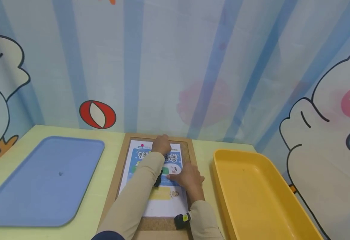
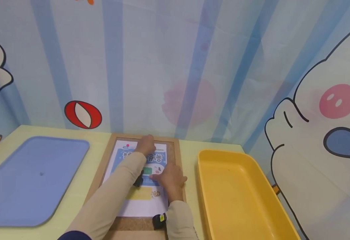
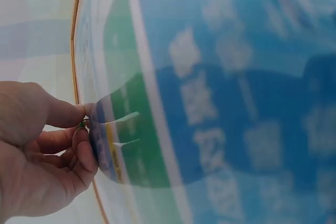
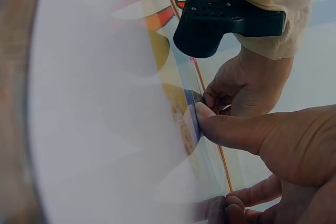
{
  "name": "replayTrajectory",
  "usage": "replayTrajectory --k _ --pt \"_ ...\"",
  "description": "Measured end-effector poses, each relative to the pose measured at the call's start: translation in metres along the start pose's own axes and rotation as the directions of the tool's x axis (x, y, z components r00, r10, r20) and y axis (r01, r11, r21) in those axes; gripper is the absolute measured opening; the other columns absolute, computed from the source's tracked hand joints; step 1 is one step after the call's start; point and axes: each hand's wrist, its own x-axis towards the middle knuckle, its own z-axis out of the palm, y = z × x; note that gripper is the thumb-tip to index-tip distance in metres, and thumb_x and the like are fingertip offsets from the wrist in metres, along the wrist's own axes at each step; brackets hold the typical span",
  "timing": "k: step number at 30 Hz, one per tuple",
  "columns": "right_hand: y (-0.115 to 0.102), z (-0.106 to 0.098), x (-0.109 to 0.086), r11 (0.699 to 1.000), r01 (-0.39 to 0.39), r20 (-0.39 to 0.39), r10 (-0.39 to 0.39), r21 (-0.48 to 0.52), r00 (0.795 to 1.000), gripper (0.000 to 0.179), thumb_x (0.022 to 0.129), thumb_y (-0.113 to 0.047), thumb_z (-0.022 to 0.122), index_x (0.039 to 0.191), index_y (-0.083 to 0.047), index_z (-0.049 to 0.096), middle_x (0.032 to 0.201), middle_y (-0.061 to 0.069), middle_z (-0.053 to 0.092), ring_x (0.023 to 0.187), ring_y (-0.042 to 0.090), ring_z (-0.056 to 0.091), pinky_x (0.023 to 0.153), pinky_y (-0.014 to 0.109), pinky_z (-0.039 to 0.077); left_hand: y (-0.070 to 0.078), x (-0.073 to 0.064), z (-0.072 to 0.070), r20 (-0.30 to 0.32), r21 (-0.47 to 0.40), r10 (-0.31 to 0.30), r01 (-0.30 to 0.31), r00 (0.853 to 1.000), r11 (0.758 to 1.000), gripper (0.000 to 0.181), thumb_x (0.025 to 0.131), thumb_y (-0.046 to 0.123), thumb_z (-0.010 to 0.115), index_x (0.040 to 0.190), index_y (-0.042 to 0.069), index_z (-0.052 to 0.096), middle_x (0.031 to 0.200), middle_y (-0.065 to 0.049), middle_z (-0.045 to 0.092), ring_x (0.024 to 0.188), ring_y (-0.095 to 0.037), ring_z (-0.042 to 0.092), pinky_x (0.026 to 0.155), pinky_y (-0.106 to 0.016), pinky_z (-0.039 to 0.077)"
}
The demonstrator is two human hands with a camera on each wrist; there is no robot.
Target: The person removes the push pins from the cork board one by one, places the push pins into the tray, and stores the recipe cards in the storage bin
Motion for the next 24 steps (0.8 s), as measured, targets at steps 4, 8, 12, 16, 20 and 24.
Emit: replayTrajectory --k 4,8,12,16,20,24 --pt "-0.001 0.000 0.000 1.000 0.004 -0.008 -0.004 0.004 1.000 0.065 0.066 -0.036 0.093 0.113 -0.003 0.064 0.091 0.011 0.064 0.083 0.029 0.057 0.092 0.060 0.039 0.002 0.002 -0.002 0.040 0.135 0.082 -0.086 0.996 0.987 0.015 0.088 0.001 0.062 0.099 -0.002 0.071 0.102 -0.019 0.074 0.096 -0.034 0.071 0.085 -0.044 0.058" --pt "0.000 0.000 0.001 1.000 0.001 -0.007 -0.001 0.008 1.000 0.065 0.066 -0.036 0.093 0.114 -0.003 0.063 0.093 0.011 0.064 0.084 0.029 0.057 0.092 0.060 0.039 0.002 0.004 -0.002 0.067 0.187 0.111 -0.122 0.992 0.975 0.015 0.091 0.001 0.061 0.102 -0.002 0.071 0.104 -0.019 0.073 0.098 -0.033 0.071 0.086 -0.043 0.058" --pt "0.001 0.001 0.001 1.000 -0.007 -0.010 0.007 0.008 1.000 0.067 0.067 -0.035 0.093 0.118 -0.004 0.063 0.096 0.012 0.065 0.086 0.029 0.057 0.093 0.060 0.038 0.000 0.006 -0.002 0.082 0.192 0.133 -0.146 0.988 0.971 0.014 0.090 0.002 0.064 0.103 -0.001 0.070 0.101 -0.017 0.073 0.096 -0.032 0.071 0.086 -0.042 0.058" --pt "0.001 0.001 0.000 1.000 -0.019 -0.004 0.019 0.007 1.000 0.069 0.066 -0.035 0.093 0.120 -0.003 0.062 0.098 0.013 0.065 0.088 0.029 0.057 0.094 0.060 0.038 -0.002 0.006 -0.005 0.100 0.170 0.121 -0.137 0.988 0.976 0.016 0.088 0.004 0.067 0.104 -0.001 0.068 0.098 -0.016 0.072 0.093 -0.031 0.070 0.087 -0.041 0.057" --pt "0.001 0.001 -0.001 1.000 -0.020 -0.001 0.020 -0.001 1.000 0.069 0.066 -0.036 0.093 0.119 -0.003 0.062 0.097 0.013 0.065 0.086 0.030 0.057 0.093 0.060 0.038 -0.002 0.007 -0.009 0.088 0.115 0.091 -0.101 0.992 0.988 0.019 0.086 0.003 0.068 0.104 -0.002 0.068 0.100 -0.018 0.071 0.094 -0.033 0.069 0.088 -0.042 0.057" --pt "-0.001 0.000 -0.001 1.000 -0.023 0.003 0.023 0.003 1.000 0.069 0.066 -0.036 0.093 0.120 -0.003 0.062 0.097 0.014 0.066 0.087 0.030 0.057 0.094 0.059 0.038 -0.003 0.010 -0.011 0.068 0.027 0.044 -0.046 0.997 0.999 0.023 0.085 0.003 0.069 0.107 -0.003 0.066 0.104 -0.020 0.070 0.099 -0.036 0.069 0.090 -0.044 0.056"
